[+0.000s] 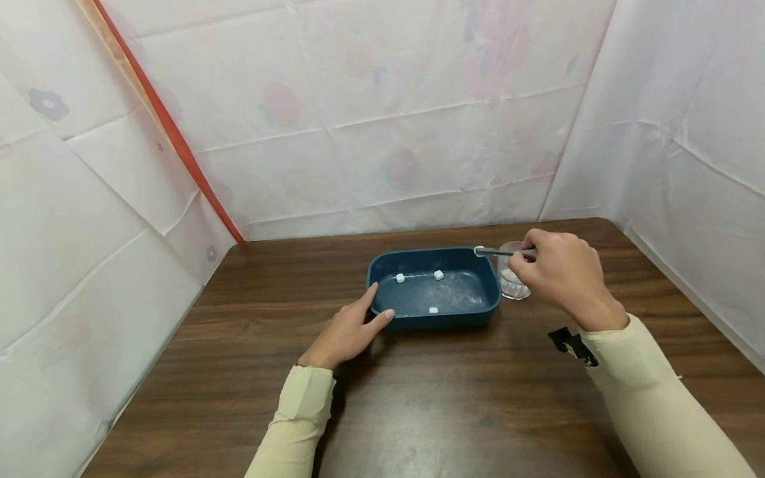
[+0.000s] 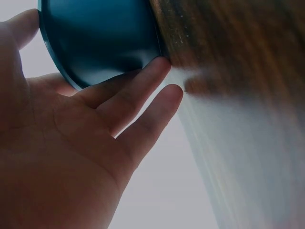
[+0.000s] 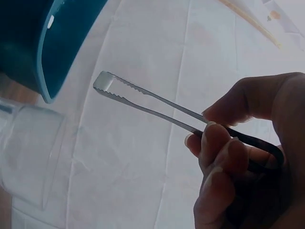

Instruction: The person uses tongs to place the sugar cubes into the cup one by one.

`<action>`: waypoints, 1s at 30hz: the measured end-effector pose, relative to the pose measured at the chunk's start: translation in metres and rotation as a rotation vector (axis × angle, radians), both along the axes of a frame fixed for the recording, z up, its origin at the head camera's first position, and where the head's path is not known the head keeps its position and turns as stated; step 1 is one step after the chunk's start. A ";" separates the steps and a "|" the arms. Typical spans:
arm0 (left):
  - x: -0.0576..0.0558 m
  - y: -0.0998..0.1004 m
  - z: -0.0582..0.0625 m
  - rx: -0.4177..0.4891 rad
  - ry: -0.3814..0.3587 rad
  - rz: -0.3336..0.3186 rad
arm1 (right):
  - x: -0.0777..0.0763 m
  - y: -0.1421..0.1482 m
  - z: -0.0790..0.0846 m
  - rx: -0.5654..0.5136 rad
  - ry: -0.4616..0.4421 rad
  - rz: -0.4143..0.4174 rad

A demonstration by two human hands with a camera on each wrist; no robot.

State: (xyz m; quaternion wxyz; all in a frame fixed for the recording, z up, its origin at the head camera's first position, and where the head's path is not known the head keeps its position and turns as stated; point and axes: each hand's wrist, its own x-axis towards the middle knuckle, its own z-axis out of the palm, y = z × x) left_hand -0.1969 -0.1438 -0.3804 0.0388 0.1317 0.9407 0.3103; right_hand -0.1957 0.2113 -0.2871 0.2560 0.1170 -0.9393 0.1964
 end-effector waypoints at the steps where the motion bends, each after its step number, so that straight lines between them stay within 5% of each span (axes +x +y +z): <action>1: 0.000 0.000 0.000 0.002 0.004 0.001 | 0.000 0.001 0.001 -0.001 -0.006 -0.006; 18: 0.003 0.000 0.002 0.004 -0.003 0.001 | 0.001 0.019 0.011 -0.034 -0.118 -0.086; 30: 0.002 0.001 0.002 0.005 -0.002 0.005 | 0.001 0.029 0.014 -0.038 -0.114 -0.113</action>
